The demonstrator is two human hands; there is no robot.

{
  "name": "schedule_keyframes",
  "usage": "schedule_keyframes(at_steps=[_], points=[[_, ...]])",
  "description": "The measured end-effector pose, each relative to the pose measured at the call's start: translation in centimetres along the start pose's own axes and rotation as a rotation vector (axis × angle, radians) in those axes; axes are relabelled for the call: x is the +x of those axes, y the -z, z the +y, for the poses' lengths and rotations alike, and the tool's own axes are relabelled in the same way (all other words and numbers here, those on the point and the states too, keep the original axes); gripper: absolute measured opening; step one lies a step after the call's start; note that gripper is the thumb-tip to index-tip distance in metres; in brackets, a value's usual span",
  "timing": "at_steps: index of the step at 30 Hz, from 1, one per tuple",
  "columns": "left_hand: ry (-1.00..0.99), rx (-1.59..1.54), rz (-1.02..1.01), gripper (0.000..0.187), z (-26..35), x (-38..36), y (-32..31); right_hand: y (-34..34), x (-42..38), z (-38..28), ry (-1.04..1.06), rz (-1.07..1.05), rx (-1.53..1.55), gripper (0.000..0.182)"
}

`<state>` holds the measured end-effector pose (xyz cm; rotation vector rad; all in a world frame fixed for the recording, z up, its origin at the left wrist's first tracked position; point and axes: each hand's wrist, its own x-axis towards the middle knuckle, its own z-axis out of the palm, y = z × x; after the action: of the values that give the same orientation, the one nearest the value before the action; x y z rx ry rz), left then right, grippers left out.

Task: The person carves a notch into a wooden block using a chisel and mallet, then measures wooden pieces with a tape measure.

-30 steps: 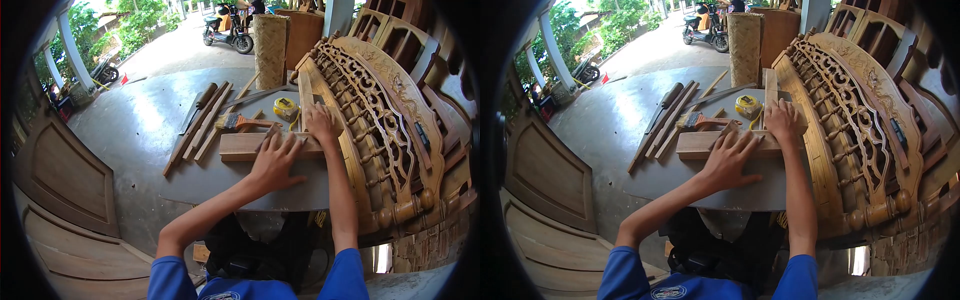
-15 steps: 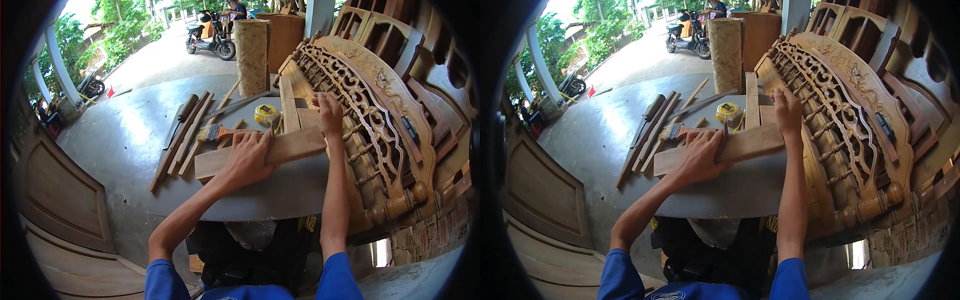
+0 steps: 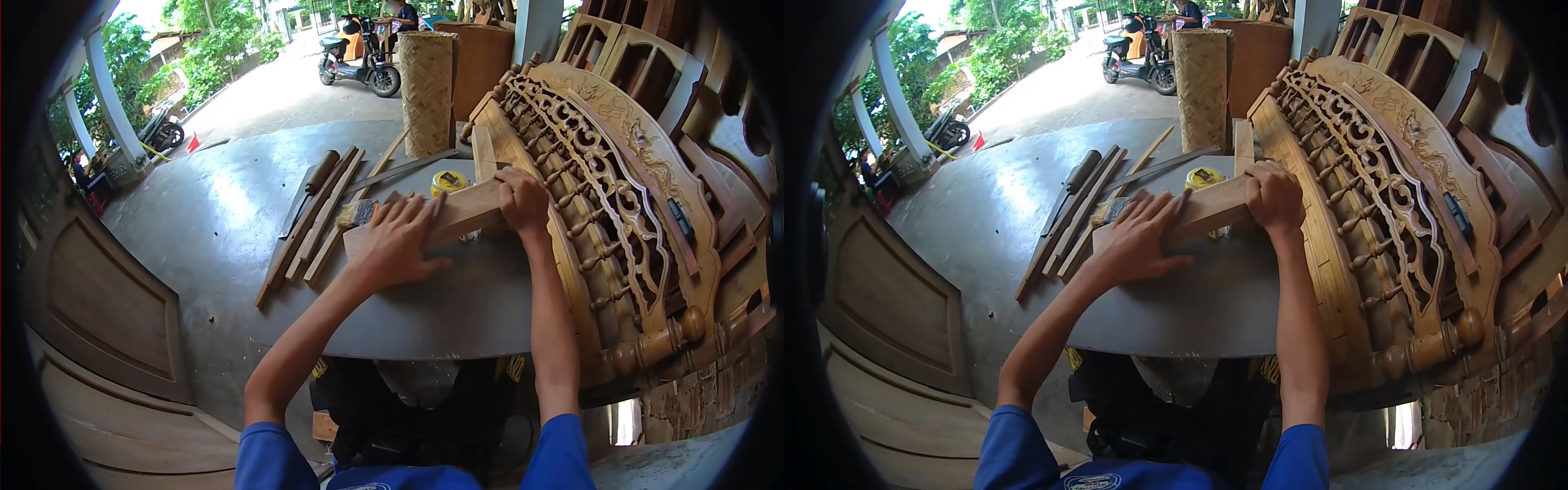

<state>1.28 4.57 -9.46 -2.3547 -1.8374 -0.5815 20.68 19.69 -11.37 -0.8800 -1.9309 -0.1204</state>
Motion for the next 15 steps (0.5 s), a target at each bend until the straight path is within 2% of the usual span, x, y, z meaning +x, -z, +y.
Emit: schedule_keyframes(at_steps=[2,5,6,10,12,14,15], points=[[0.093,0.028,-0.083,0.095,-1.8,-3.4,1.2,-0.5,-0.1,0.1,-0.006,0.026,0.016,0.028],[0.218,0.101,-0.077,0.099,-2.3,-5.6,0.7,-0.7,0.2,0.2,-0.003,0.009,0.012,0.028],[0.175,0.163,-0.056,0.099,-1.5,-4.8,0.0,-0.8,0.3,0.1,0.003,-0.008,0.011,0.028],[0.033,0.007,0.109,0.096,2.8,3.1,-3.3,-0.5,0.2,-0.1,-0.020,-0.007,-0.021,0.027],[-0.009,-0.001,0.153,0.096,3.5,4.5,-4.1,-0.4,0.2,0.0,-0.022,0.009,-0.032,0.028],[-0.033,-0.003,0.172,0.099,3.6,3.1,-3.3,-0.5,0.3,0.1,0.002,0.019,-0.027,0.028],[0.024,0.037,0.121,0.101,3.4,0.8,-2.0,-0.6,0.2,0.3,0.006,0.024,-0.024,0.028]])
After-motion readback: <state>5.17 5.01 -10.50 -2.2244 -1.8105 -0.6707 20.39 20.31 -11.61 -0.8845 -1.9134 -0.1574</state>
